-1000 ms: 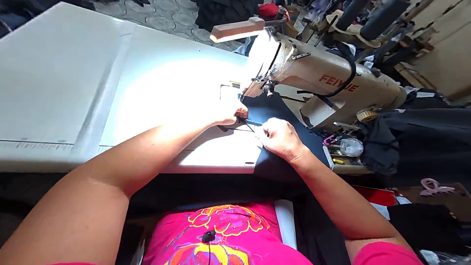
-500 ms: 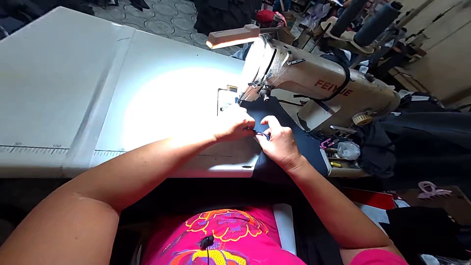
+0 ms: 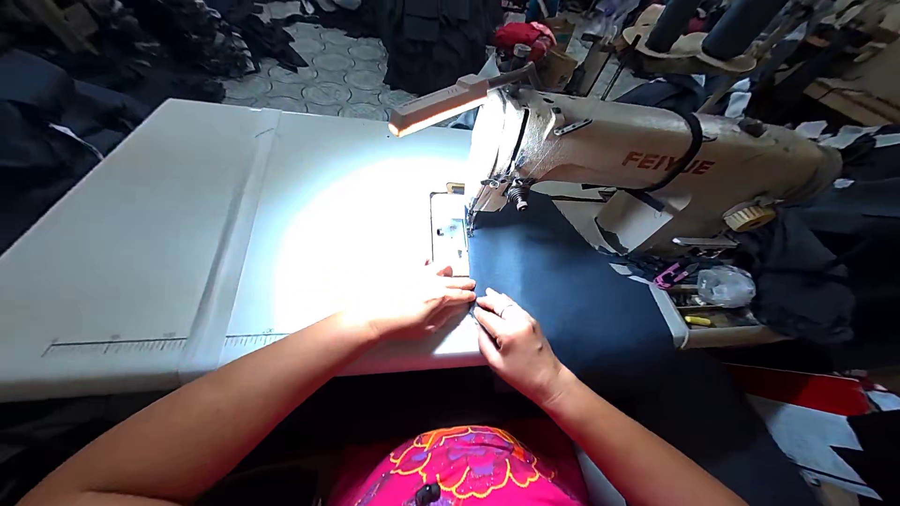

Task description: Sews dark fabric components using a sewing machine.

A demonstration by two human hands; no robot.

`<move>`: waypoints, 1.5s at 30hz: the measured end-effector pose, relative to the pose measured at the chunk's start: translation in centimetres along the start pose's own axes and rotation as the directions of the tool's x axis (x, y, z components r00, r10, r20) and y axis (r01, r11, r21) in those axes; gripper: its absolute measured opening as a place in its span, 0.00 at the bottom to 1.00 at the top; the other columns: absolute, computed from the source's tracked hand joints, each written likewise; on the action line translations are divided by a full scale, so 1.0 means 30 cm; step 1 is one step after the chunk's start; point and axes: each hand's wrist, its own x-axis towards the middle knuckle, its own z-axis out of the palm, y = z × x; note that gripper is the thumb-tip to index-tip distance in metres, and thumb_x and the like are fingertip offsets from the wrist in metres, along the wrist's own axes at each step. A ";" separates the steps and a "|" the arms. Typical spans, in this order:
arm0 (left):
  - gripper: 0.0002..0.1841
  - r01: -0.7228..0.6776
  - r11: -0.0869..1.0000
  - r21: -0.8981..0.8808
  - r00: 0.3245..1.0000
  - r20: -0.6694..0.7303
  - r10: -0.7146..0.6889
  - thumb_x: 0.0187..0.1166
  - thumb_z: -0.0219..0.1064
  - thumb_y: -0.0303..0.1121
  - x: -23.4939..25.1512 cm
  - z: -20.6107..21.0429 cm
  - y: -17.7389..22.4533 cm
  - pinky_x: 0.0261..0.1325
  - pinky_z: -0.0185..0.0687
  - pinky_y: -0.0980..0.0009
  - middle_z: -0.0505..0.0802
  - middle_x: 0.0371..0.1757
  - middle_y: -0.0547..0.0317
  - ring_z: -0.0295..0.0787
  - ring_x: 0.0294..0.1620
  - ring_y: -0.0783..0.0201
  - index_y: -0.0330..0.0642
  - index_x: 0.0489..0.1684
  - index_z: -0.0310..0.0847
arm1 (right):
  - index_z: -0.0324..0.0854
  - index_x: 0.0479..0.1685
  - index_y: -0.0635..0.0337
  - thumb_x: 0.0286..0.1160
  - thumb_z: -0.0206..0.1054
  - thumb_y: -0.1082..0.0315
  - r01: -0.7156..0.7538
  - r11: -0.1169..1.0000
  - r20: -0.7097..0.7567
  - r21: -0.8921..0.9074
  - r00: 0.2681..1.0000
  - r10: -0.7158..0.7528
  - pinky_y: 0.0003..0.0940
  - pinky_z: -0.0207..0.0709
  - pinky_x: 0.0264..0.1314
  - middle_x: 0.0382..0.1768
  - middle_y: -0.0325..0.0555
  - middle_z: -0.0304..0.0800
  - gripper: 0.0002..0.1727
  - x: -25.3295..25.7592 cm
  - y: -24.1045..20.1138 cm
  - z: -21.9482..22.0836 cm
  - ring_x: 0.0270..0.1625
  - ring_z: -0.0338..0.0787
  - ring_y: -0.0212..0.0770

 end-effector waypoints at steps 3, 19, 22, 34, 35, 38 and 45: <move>0.22 -0.024 1.000 0.000 1.000 0.018 0.024 0.81 0.54 0.37 -0.010 -0.003 -0.005 0.61 0.74 0.43 0.91 0.71 0.61 0.86 0.66 0.49 0.49 0.66 0.90 | 0.94 0.42 0.67 0.73 0.63 0.69 0.030 0.999 -0.013 -0.026 0.999 -0.031 0.50 0.84 0.69 0.51 0.59 0.96 0.14 0.000 0.002 0.002 0.61 0.94 0.58; 0.22 0.017 1.000 -0.024 1.000 0.018 -0.017 0.82 0.53 0.36 0.020 -0.011 -0.036 0.74 0.66 0.39 0.90 0.72 0.65 0.83 0.72 0.50 0.51 0.69 0.89 | 0.94 0.43 0.67 0.74 0.60 0.71 0.036 0.998 -0.015 -0.050 0.999 -0.037 0.49 0.85 0.67 0.51 0.59 0.97 0.15 0.028 0.051 0.010 0.60 0.95 0.57; 0.22 0.018 0.999 -0.031 0.999 0.026 -0.018 0.82 0.54 0.36 0.029 -0.020 -0.044 0.73 0.69 0.42 0.91 0.72 0.65 0.84 0.71 0.51 0.52 0.68 0.89 | 0.94 0.42 0.67 0.74 0.60 0.70 0.040 0.998 -0.015 -0.052 0.999 -0.040 0.50 0.86 0.66 0.51 0.58 0.97 0.15 0.034 0.055 0.008 0.60 0.95 0.58; 0.20 0.042 0.997 0.071 0.999 0.016 -0.044 0.82 0.56 0.37 0.062 -0.025 -0.063 0.62 0.72 0.49 0.93 0.61 0.60 0.84 0.61 0.53 0.56 0.65 0.91 | 0.94 0.42 0.67 0.72 0.60 0.72 0.061 0.994 0.003 -0.089 0.998 -0.061 0.51 0.86 0.66 0.49 0.57 0.96 0.15 0.077 0.110 0.026 0.59 0.95 0.57; 0.20 0.048 0.997 0.059 0.999 0.014 -0.049 0.81 0.56 0.37 0.060 -0.022 -0.065 0.61 0.71 0.48 0.92 0.60 0.60 0.84 0.61 0.53 0.57 0.66 0.90 | 0.94 0.42 0.67 0.72 0.60 0.72 0.061 0.994 0.001 -0.089 0.998 -0.061 0.50 0.85 0.66 0.49 0.57 0.96 0.15 0.077 0.110 0.027 0.59 0.95 0.56; 0.21 0.079 0.996 0.040 0.997 0.018 -0.079 0.81 0.56 0.37 0.060 -0.016 -0.075 0.64 0.71 0.45 0.91 0.60 0.59 0.83 0.63 0.51 0.58 0.67 0.90 | 0.93 0.42 0.67 0.73 0.60 0.72 0.061 0.995 0.009 -0.083 0.998 -0.060 0.51 0.85 0.67 0.49 0.58 0.96 0.15 0.084 0.115 0.026 0.60 0.95 0.57; 0.20 0.106 0.994 0.021 0.994 -0.017 -0.105 0.81 0.57 0.38 0.088 -0.015 -0.124 0.61 0.69 0.44 0.91 0.59 0.56 0.83 0.60 0.49 0.57 0.65 0.91 | 0.93 0.37 0.66 0.72 0.60 0.69 0.096 0.993 0.001 -0.072 0.995 -0.096 0.45 0.87 0.61 0.45 0.56 0.95 0.15 0.141 0.163 0.032 0.57 0.95 0.54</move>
